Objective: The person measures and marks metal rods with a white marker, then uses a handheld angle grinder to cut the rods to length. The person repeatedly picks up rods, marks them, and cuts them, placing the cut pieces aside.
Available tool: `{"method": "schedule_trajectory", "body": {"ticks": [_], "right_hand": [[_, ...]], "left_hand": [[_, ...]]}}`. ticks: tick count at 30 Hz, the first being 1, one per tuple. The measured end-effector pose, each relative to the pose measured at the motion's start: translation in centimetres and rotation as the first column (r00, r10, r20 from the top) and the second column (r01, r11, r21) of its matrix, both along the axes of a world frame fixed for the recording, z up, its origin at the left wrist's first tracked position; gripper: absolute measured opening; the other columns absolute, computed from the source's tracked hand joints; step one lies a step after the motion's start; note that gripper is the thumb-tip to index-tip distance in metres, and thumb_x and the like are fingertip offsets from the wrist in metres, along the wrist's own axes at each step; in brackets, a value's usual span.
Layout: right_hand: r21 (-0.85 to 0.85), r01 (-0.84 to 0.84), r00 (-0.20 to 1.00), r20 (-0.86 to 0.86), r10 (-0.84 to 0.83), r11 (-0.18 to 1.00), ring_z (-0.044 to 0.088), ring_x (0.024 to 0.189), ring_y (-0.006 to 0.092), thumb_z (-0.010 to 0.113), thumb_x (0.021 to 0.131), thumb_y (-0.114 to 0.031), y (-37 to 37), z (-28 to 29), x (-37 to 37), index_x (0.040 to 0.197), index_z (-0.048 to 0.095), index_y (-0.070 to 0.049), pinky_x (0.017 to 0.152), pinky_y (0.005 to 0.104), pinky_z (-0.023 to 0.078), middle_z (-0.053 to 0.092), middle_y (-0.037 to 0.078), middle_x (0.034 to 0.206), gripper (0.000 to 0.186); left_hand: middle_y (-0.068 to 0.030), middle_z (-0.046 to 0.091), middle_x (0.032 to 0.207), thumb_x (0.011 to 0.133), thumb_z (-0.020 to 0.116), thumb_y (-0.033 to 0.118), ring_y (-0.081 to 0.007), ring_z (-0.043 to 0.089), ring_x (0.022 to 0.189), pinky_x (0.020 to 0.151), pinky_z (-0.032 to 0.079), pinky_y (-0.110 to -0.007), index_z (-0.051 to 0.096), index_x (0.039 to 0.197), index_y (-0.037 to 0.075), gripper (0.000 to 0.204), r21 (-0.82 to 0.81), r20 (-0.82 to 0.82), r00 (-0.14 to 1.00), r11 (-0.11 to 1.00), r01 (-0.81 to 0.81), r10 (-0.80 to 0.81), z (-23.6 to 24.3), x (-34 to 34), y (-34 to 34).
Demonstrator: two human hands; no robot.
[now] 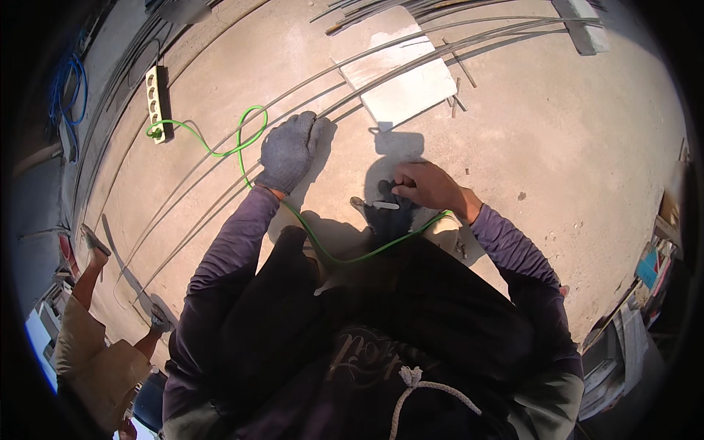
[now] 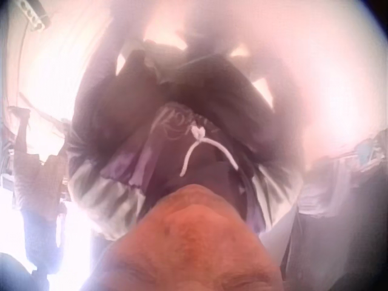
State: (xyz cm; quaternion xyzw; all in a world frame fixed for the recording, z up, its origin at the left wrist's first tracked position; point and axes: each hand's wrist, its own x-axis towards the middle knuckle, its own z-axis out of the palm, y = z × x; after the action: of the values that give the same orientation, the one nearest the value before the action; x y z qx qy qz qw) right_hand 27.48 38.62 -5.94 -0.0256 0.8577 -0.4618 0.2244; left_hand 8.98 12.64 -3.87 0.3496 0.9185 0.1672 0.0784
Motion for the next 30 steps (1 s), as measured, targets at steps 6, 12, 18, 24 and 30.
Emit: {"method": "schedule_trajectory", "body": {"ticks": [6, 12, 18, 24, 30], "right_hand": [[0.291, -0.195, 0.96, -0.139, 0.243, 0.937, 0.068, 0.096, 0.0381, 0.069, 0.092, -0.015, -5.1, -1.6, 2.7, 0.109, 0.06, -0.005, 0.08, 0.0477, 0.057, 0.063, 0.018, 0.109, 0.021], [0.381, -0.349, 0.882, -0.174, 0.437, 0.856, 0.066, 0.088, 0.0408, 0.064, 0.09, -0.008, -5.2, -1.9, 2.9, 0.103, 0.057, -0.004, 0.072, 0.0487, 0.057, 0.061, 0.018, 0.1, 0.015], [0.095, -0.25, 0.967, -0.02, 0.253, 0.964, 0.064, 0.072, 0.0455, 0.072, 0.091, -0.009, -3.9, 3.0, -0.7, 0.095, 0.053, -0.003, 0.067, 0.0484, 0.051, 0.061, 0.021, 0.075, 0.021], [0.248, -0.312, 0.948, 0.013, 0.319, 0.917, 0.042, 0.143, 0.0511, 0.052, 0.104, -0.04, -3.1, 7.5, -10.3, 0.149, 0.04, 0.015, 0.119, 0.0508, 0.035, 0.046, 0.04, 0.148, 0.071], [0.139, -0.1, 0.985, -0.127, 0.118, 0.985, 0.068, 0.059, 0.0284, 0.07, 0.094, -0.008, -12.1, 13.6, -18.1, 0.109, 0.061, 0.002, 0.059, 0.0386, 0.051, 0.068, 0.017, 0.073, 0.02]], "left_hand": [[-0.0157, 0.069, 0.088, 0.1, 0.058, 0.037, -0.0369, 0.07, 0.08, 0.072, 0.055, -0.049, 0.066, 0.103, 0.011, 0.027, 0.039, 0.03, 0.999, 0.999, -0.023, 0.022, 2.0, 0.1, 0.6], [-0.0107, 0.066, 0.094, 0.093, 0.061, 0.031, -0.0316, 0.068, 0.084, 0.075, 0.054, -0.046, 0.065, 0.106, 0.013, 0.023, 0.038, 0.012, 1.0, 0.999, 0.02, -0.021, -1.1, 0.0, 0.0], [-0.014, 0.07, 0.098, 0.097, 0.055, 0.023, -0.0347, 0.072, 0.091, 0.081, 0.057, -0.048, 0.065, 0.106, 0.008, 0.02, -0.025, 0.169, 0.985, 1.0, -0.019, 0.023, 0.8, 0.2, -0.2], [-0.0165, 0.068, 0.095, 0.093, 0.058, 0.018, -0.0358, 0.069, 0.094, 0.083, 0.054, -0.05, 0.064, 0.106, 0.007, 0.018, 0.115, 0.098, 0.993, 0.991, -0.072, 0.061, 0.0, 0.5, -0.2], [-0.0161, 0.07, 0.075, 0.088, 0.069, 0.031, -0.0355, 0.07, 0.07, 0.064, 0.054, -0.046, 0.072, 0.082, 0.006, 0.026, 0.459, 0.433, 0.893, 0.822, -0.336, 0.123, -1.8, 0.2, -2.0]]}}
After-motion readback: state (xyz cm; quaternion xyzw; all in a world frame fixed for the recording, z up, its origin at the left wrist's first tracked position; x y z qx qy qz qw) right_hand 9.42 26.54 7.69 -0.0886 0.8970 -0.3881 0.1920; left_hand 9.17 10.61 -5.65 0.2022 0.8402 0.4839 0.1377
